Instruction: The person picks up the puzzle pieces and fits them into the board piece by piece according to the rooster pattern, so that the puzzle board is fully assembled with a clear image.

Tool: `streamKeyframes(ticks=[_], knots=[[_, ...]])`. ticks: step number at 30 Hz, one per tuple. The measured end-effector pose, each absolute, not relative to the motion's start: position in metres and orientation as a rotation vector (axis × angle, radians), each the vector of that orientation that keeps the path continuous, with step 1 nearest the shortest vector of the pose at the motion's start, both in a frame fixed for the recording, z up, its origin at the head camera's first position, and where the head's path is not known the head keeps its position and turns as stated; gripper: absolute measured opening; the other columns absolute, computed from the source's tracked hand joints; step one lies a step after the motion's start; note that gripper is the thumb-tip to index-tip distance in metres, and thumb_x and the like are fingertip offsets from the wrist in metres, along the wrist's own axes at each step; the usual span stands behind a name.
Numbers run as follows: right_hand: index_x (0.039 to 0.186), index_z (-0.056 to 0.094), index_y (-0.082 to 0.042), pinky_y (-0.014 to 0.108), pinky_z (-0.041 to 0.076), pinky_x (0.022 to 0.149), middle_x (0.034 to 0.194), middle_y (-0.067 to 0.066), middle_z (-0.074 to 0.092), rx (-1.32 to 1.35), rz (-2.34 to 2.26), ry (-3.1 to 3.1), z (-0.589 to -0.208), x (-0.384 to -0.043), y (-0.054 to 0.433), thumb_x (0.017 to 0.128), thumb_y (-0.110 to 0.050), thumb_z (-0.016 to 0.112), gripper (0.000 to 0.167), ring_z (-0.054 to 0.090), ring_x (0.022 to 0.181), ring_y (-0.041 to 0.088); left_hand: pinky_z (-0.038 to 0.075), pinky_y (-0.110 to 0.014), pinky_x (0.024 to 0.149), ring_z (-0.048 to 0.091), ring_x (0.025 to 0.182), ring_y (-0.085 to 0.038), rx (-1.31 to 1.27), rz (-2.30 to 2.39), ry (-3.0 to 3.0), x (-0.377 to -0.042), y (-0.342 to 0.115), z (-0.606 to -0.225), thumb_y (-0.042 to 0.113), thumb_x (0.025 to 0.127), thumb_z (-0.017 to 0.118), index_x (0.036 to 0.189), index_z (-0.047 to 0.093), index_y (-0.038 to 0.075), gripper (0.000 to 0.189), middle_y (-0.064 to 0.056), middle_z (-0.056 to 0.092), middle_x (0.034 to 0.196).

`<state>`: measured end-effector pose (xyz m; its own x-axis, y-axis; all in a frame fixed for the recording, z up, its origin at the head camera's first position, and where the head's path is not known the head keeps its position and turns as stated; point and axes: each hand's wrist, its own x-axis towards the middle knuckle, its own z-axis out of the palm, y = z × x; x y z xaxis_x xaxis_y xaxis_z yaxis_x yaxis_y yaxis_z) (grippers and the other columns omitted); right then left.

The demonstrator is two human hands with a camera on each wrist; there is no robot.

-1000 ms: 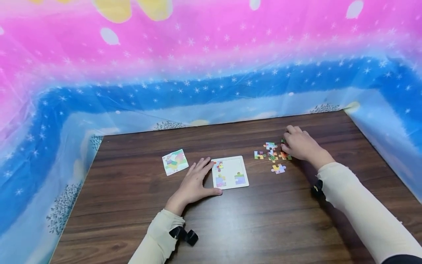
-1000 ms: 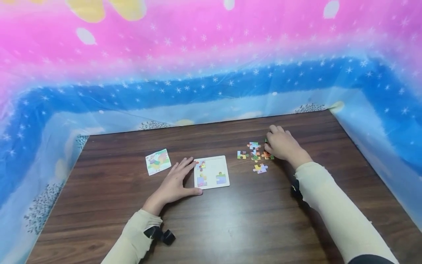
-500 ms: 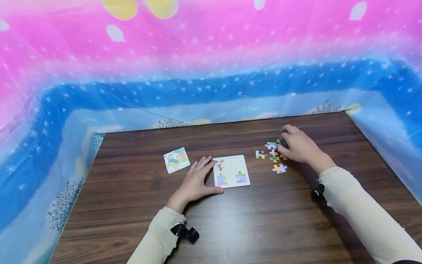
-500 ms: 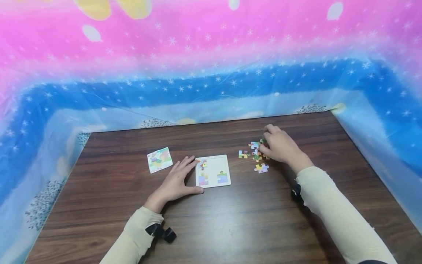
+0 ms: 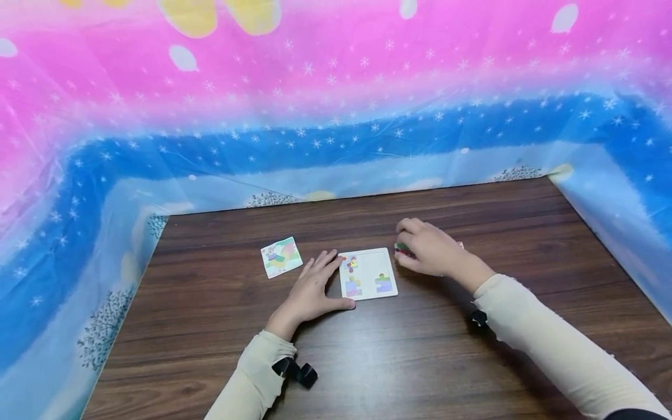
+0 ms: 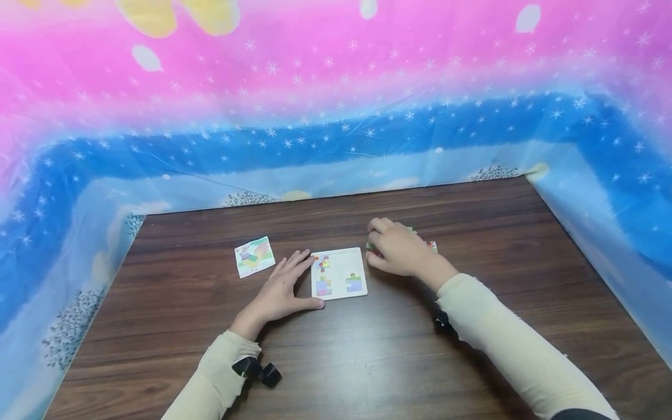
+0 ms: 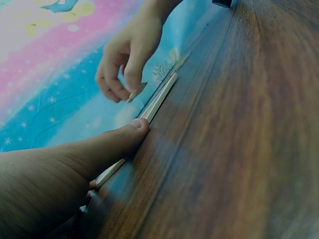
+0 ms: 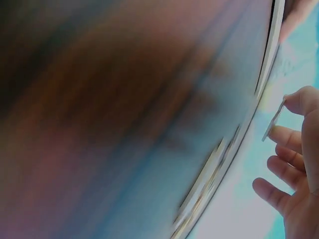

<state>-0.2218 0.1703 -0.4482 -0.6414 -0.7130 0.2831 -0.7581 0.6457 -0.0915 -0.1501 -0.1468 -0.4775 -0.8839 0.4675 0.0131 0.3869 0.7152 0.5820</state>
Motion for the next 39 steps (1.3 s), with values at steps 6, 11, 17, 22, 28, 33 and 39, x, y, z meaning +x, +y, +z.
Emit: streamKeyframes(ticks=[6, 11, 17, 22, 28, 33, 39], knots=[[0.101, 0.075, -0.006, 0.041, 0.056, 0.083, 0.111, 0.009, 0.064, 1.304, 0.256, -2.671, -0.452, -0.215, 0.134, 0.099, -0.024, 0.069, 0.019, 0.060, 0.097, 0.023, 0.007, -0.052, 0.131, 0.014, 0.162, -0.030, 0.675, 0.903, 2.779, -0.147, -0.146, -0.482, 0.054, 0.085, 0.086, 0.165, 0.038, 0.009, 0.103, -0.010, 0.027, 0.173], [0.109, 0.076, -0.005, 0.042, 0.056, 0.086, 0.114, 0.008, 0.063, 1.363, 0.188, -2.710, -0.453, -0.213, 0.119, 0.101, -0.027, 0.071, 0.024, 0.061, 0.102, 0.024, 0.008, -0.053, 0.131, 0.014, 0.162, -0.032, 0.665, 0.907, 2.779, -0.144, -0.144, -0.485, 0.054, 0.086, 0.086, 0.165, 0.038, 0.008, 0.103, -0.012, 0.027, 0.173], [0.114, 0.078, -0.007, 0.045, 0.057, 0.090, 0.122, 0.009, 0.065, 1.294, 0.367, -2.756, -0.450, -0.210, 0.124, 0.100, -0.017, 0.075, 0.018, 0.063, 0.108, 0.025, 0.008, -0.052, 0.131, 0.014, 0.162, -0.031, 0.693, 0.909, 2.780, -0.146, -0.141, -0.483, 0.054, 0.086, 0.085, 0.166, 0.036, 0.008, 0.104, -0.012, 0.026, 0.173], [0.114, 0.082, -0.010, 0.048, 0.056, 0.088, 0.124, 0.012, 0.066, 1.303, 0.445, -2.769, -0.448, -0.207, 0.129, 0.100, -0.016, 0.075, 0.017, 0.062, 0.109, 0.028, 0.007, -0.052, 0.131, 0.013, 0.162, -0.029, 0.690, 0.896, 2.776, -0.147, -0.142, -0.481, 0.054, 0.086, 0.085, 0.166, 0.036, 0.009, 0.104, -0.011, 0.026, 0.173], [0.116, 0.082, -0.010, 0.046, 0.056, 0.087, 0.125, 0.012, 0.067, 1.265, 0.462, -2.825, -0.452, -0.207, 0.132, 0.100, -0.018, 0.074, 0.020, 0.062, 0.110, 0.030, 0.008, -0.053, 0.131, 0.014, 0.162, -0.031, 0.666, 0.926, 2.774, -0.145, -0.145, -0.482, 0.054, 0.085, 0.086, 0.165, 0.038, 0.009, 0.103, -0.012, 0.027, 0.173], [0.123, 0.080, -0.009, 0.046, 0.056, 0.089, 0.126, 0.012, 0.066, 1.236, 0.492, -2.871, -0.454, -0.208, 0.140, 0.100, -0.018, 0.074, 0.025, 0.062, 0.112, 0.030, 0.008, -0.056, 0.130, 0.015, 0.162, -0.033, 0.681, 0.923, 2.773, -0.145, -0.145, -0.485, 0.053, 0.086, 0.086, 0.165, 0.038, 0.008, 0.103, -0.013, 0.028, 0.172], [0.121, 0.080, -0.009, 0.054, 0.053, 0.095, 0.121, 0.013, 0.068, 1.069, 0.560, -2.797, -0.449, -0.221, 0.169, 0.099, -0.015, 0.075, 0.023, 0.063, 0.112, 0.033, 0.007, -0.055, 0.131, 0.013, 0.162, -0.031, 0.707, 0.902, 2.798, -0.151, -0.146, -0.482, 0.054, 0.085, 0.086, 0.165, 0.036, 0.009, 0.105, -0.013, 0.026, 0.173]])
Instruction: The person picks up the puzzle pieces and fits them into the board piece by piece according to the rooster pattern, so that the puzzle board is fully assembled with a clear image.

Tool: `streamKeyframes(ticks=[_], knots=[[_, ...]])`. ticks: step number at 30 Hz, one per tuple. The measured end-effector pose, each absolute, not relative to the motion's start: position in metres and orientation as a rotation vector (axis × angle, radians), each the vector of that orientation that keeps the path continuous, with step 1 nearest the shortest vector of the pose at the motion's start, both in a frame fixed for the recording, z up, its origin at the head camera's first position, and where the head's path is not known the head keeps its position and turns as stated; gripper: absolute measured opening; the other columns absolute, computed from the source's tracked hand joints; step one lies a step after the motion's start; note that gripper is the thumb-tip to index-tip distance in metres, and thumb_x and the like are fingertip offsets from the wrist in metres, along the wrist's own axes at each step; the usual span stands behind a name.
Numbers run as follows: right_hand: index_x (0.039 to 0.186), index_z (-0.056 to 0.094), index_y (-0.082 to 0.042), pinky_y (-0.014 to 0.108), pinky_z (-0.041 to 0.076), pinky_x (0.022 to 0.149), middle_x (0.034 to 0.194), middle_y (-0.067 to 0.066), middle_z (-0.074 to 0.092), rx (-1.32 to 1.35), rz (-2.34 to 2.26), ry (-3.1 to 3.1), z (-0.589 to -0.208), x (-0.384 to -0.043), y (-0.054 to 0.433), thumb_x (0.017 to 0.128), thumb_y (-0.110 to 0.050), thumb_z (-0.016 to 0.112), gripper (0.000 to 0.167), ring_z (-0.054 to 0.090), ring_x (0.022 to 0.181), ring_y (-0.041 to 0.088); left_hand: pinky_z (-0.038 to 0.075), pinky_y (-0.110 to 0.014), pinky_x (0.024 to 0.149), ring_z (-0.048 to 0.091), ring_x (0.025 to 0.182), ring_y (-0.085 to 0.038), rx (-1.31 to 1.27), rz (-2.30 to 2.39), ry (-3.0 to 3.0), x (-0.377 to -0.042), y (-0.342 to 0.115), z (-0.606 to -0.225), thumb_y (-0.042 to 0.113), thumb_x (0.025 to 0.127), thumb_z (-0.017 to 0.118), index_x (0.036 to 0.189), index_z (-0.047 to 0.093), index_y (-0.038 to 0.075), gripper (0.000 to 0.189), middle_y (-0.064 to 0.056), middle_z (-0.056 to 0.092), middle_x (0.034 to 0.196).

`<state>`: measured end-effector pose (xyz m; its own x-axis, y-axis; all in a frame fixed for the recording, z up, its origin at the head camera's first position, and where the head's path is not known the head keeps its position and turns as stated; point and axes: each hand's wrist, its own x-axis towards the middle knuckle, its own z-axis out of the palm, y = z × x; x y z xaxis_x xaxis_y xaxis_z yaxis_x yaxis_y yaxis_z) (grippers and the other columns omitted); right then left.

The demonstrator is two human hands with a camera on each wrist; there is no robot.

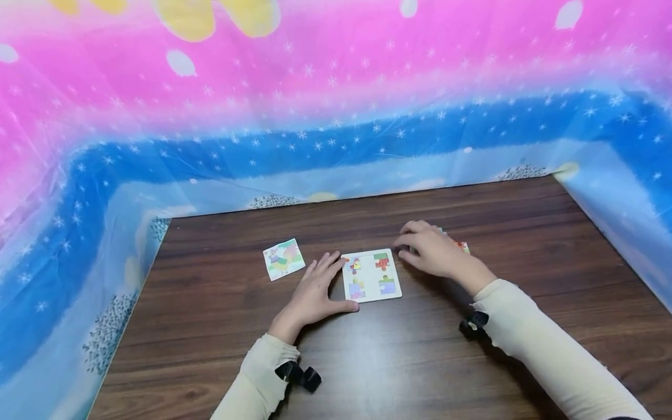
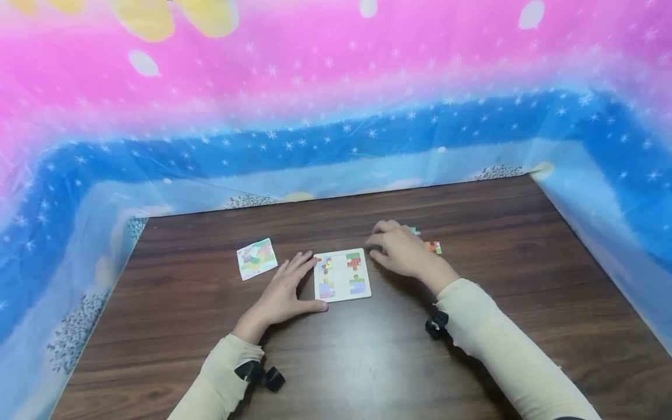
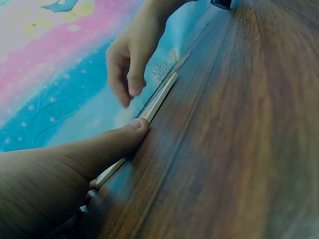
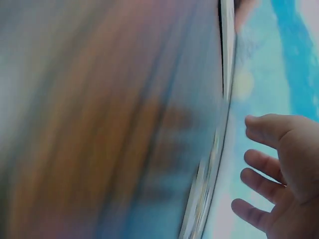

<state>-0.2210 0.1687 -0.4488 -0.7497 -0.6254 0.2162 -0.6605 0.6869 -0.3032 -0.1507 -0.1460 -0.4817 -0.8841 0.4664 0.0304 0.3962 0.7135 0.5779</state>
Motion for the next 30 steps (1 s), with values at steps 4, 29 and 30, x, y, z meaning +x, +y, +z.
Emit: streamKeyframes(ticks=[4, 29, 30], knots=[[0.125, 0.077, -0.005, 0.059, 0.051, 0.098, 0.124, 0.017, 0.066, 0.883, 0.692, -2.835, -0.450, -0.229, 0.204, 0.100, -0.016, 0.075, 0.028, 0.061, 0.116, 0.037, 0.005, -0.053, 0.131, 0.011, 0.163, -0.030, 0.704, 0.901, 2.785, -0.152, -0.146, -0.480, 0.054, 0.086, 0.085, 0.166, 0.034, 0.008, 0.106, -0.013, 0.024, 0.174], [0.103, 0.071, 0.002, 0.047, 0.054, 0.072, 0.100, 0.012, 0.063, 0.735, 0.450, -3.126, -0.445, -0.217, 0.272, 0.095, -0.011, 0.076, 0.016, 0.060, 0.081, 0.023, 0.005, -0.052, 0.131, 0.011, 0.163, -0.028, 0.700, 0.899, 2.772, -0.150, -0.148, -0.480, 0.055, 0.086, 0.085, 0.166, 0.035, 0.010, 0.105, -0.010, 0.024, 0.174], [0.101, 0.071, 0.001, 0.045, 0.052, 0.071, 0.099, 0.011, 0.062, 0.730, 0.453, -3.127, -0.445, -0.219, 0.271, 0.094, -0.011, 0.075, 0.015, 0.058, 0.079, 0.022, 0.005, -0.051, 0.131, 0.011, 0.163, -0.028, 0.694, 0.899, 2.773, -0.150, -0.149, -0.480, 0.055, 0.086, 0.085, 0.166, 0.035, 0.010, 0.105, -0.010, 0.024, 0.174]])
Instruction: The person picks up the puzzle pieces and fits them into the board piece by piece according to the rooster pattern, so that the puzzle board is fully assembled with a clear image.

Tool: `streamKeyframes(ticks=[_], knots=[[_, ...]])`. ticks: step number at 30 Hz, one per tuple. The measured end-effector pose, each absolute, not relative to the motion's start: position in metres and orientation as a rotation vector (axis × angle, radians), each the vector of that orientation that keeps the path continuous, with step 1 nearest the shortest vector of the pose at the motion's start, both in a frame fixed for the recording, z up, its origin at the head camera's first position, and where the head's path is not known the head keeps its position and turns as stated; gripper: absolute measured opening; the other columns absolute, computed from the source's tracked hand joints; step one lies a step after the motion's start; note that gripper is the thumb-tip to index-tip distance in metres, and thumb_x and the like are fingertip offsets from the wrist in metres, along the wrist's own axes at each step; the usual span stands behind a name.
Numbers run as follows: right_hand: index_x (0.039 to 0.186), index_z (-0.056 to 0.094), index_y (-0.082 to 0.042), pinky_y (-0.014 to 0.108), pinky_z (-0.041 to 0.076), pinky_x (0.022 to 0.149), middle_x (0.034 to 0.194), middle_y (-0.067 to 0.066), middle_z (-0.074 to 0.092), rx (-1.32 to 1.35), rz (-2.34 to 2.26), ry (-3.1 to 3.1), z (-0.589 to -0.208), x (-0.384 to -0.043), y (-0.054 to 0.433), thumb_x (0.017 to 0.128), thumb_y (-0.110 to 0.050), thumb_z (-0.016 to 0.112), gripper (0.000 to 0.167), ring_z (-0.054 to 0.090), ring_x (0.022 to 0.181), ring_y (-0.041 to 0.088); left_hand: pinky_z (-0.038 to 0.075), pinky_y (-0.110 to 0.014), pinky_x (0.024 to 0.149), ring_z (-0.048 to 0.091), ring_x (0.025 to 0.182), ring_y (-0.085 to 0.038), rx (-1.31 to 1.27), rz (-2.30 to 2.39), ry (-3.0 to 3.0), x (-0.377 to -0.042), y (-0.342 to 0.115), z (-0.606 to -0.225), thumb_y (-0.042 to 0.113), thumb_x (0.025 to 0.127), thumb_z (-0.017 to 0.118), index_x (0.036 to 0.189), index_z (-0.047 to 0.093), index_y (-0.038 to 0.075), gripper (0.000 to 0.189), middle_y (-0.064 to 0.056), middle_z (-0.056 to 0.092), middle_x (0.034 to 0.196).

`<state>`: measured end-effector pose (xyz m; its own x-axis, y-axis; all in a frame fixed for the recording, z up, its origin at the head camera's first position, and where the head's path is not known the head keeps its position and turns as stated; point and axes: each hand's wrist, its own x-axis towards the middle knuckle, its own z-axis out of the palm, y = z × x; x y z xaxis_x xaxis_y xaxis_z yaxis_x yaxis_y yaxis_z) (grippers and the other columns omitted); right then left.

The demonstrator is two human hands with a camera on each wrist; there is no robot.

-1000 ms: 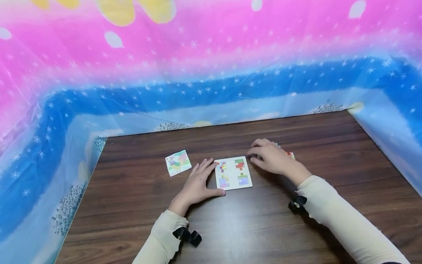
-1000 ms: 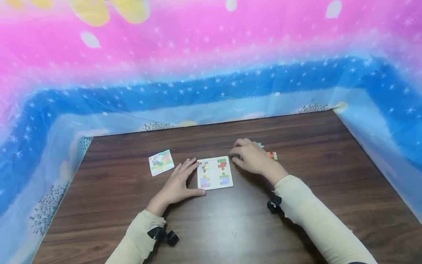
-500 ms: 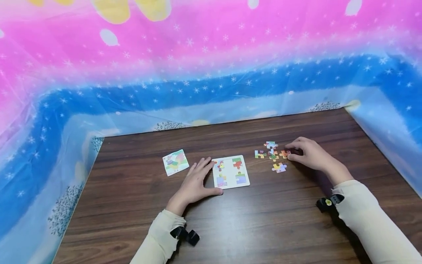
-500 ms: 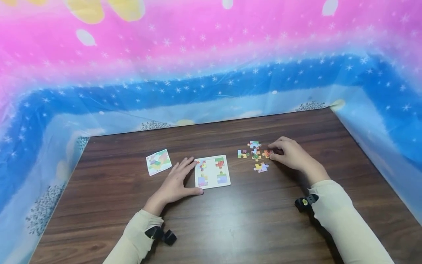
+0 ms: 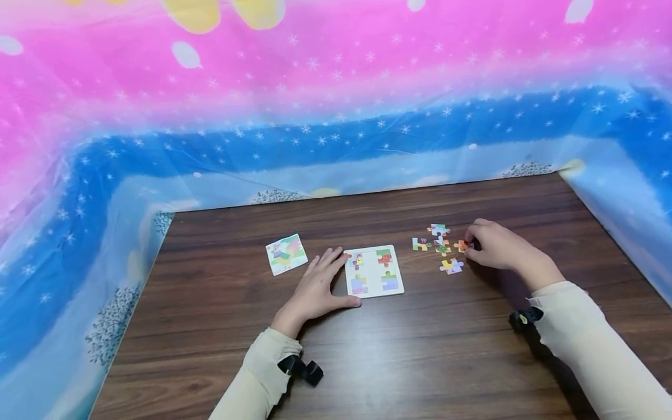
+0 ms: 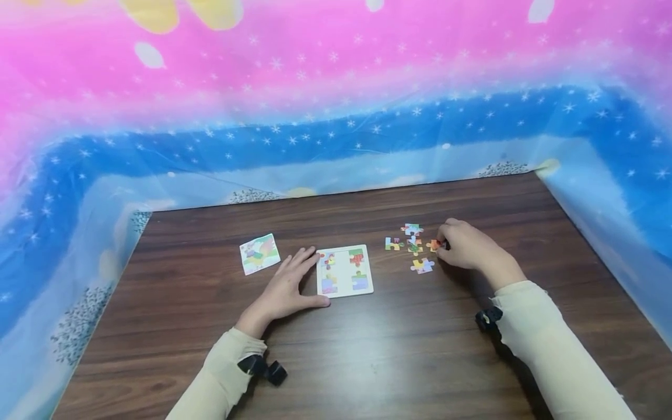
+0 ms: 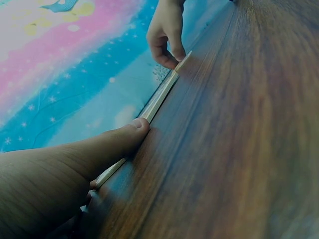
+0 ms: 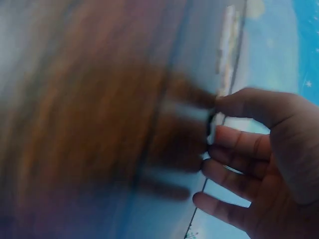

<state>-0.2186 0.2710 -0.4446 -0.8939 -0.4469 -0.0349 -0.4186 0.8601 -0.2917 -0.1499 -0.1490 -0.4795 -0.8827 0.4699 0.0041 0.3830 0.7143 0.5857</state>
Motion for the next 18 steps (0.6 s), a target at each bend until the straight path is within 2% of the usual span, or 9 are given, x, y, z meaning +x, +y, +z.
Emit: streamKeyframes(ticks=[12, 18], knots=[[0.095, 0.072, -0.002, 0.040, 0.049, 0.065, 0.094, 0.008, 0.061, -0.673, -0.424, 2.931, -0.447, -0.219, 0.267, 0.092, -0.014, 0.074, 0.013, 0.054, 0.072, 0.019, 0.006, -0.052, 0.131, 0.011, 0.163, -0.029, 0.674, 0.895, 2.778, -0.149, -0.150, -0.483, 0.056, 0.086, 0.085, 0.166, 0.034, 0.010, 0.105, -0.011, 0.024, 0.174], [0.095, 0.074, -0.004, 0.040, 0.051, 0.067, 0.100, 0.009, 0.063, -0.670, -0.459, 2.949, -0.434, -0.213, 0.259, 0.093, -0.017, 0.076, 0.013, 0.056, 0.075, 0.018, 0.006, -0.052, 0.131, 0.012, 0.163, -0.029, 0.699, 0.901, 2.783, -0.151, -0.148, -0.481, 0.055, 0.086, 0.085, 0.166, 0.036, 0.010, 0.104, -0.010, 0.025, 0.174]])
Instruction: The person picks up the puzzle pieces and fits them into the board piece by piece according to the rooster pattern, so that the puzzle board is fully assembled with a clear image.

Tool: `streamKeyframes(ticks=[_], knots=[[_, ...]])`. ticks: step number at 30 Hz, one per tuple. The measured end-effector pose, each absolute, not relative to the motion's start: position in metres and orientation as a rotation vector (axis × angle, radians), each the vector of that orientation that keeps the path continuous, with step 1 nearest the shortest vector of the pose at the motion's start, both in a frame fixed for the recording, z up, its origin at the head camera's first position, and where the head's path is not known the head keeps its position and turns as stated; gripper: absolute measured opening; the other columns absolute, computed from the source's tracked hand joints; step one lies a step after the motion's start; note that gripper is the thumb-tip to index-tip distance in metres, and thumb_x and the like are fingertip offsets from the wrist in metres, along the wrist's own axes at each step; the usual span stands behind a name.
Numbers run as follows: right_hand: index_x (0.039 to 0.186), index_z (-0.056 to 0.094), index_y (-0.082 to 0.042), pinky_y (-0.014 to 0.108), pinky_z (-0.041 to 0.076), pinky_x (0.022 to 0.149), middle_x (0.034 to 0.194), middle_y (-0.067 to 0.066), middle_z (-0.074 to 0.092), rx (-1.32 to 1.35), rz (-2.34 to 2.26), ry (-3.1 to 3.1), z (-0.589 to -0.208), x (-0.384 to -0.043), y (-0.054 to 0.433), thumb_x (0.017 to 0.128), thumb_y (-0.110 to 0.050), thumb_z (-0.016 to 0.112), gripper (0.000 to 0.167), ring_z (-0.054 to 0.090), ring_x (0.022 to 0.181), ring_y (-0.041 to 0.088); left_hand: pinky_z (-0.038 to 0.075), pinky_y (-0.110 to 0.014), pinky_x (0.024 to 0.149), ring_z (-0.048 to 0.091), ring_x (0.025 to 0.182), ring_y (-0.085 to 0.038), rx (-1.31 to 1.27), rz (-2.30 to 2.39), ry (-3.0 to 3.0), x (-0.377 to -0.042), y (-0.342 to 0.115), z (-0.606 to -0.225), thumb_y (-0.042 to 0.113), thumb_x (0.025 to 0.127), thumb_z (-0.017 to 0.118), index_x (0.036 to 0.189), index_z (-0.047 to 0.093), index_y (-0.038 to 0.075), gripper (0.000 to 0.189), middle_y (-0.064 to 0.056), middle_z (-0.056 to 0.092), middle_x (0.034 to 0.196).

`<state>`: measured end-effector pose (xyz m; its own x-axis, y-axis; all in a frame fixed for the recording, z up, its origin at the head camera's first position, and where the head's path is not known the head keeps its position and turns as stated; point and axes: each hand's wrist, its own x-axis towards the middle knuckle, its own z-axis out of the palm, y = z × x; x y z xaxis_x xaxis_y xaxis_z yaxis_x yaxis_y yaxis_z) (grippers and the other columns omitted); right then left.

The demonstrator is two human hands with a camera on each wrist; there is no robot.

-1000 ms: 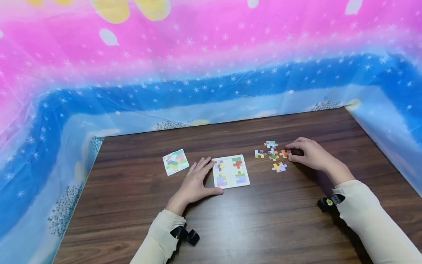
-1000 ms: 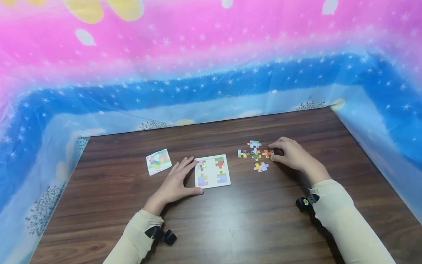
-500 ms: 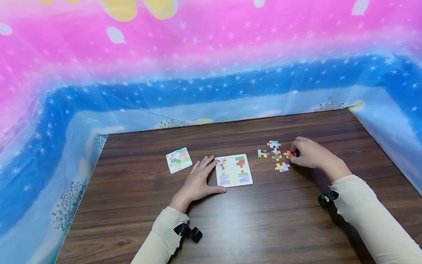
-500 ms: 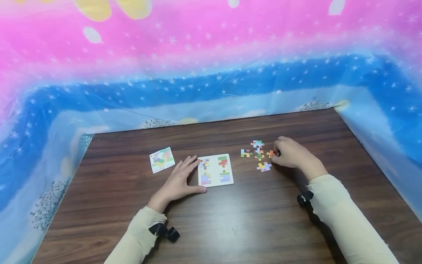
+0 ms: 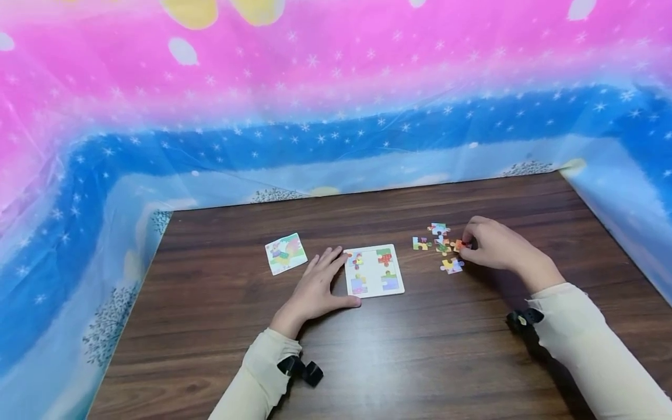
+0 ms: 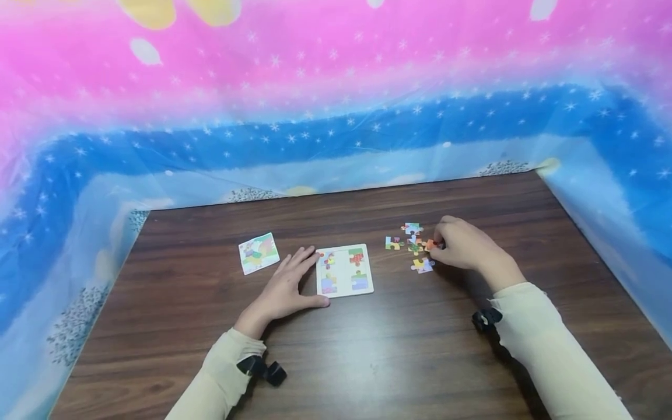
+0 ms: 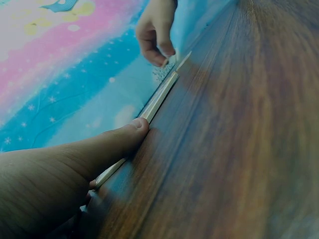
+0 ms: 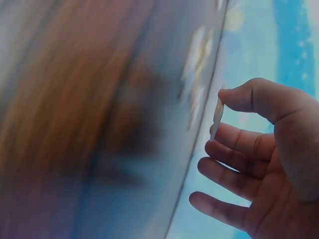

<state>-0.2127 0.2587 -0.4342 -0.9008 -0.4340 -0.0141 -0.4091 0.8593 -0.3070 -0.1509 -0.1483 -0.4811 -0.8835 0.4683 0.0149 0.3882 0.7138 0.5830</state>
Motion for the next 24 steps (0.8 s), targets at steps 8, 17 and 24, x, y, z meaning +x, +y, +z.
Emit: streamKeyframes(ticks=[8, 17, 24], knots=[[0.094, 0.075, -0.007, 0.037, 0.052, 0.067, 0.103, 0.007, 0.064, -0.888, -0.492, 2.927, -0.418, -0.205, 0.210, 0.091, -0.015, 0.075, 0.008, 0.058, 0.079, 0.016, 0.005, -0.050, 0.131, 0.011, 0.163, -0.027, 0.686, 0.892, 2.781, -0.153, -0.151, -0.479, 0.054, 0.086, 0.085, 0.166, 0.034, 0.010, 0.105, -0.010, 0.024, 0.174], [0.092, 0.073, -0.011, 0.034, 0.051, 0.070, 0.103, 0.003, 0.063, -1.108, -0.497, 2.827, -0.426, -0.200, 0.142, 0.092, -0.019, 0.077, 0.009, 0.055, 0.082, 0.015, 0.005, -0.050, 0.131, 0.011, 0.163, -0.027, 0.692, 0.896, 2.776, -0.156, -0.150, -0.481, 0.053, 0.086, 0.086, 0.166, 0.036, 0.010, 0.103, -0.010, 0.024, 0.174], [0.099, 0.076, -0.012, 0.035, 0.055, 0.075, 0.113, 0.005, 0.065, -1.104, -0.454, 2.795, -0.438, -0.198, 0.126, 0.095, -0.021, 0.078, 0.009, 0.059, 0.094, 0.019, 0.006, -0.051, 0.131, 0.011, 0.163, -0.028, 0.686, 0.905, 2.769, -0.151, -0.147, -0.480, 0.055, 0.086, 0.085, 0.166, 0.036, 0.010, 0.104, -0.009, 0.024, 0.174]])
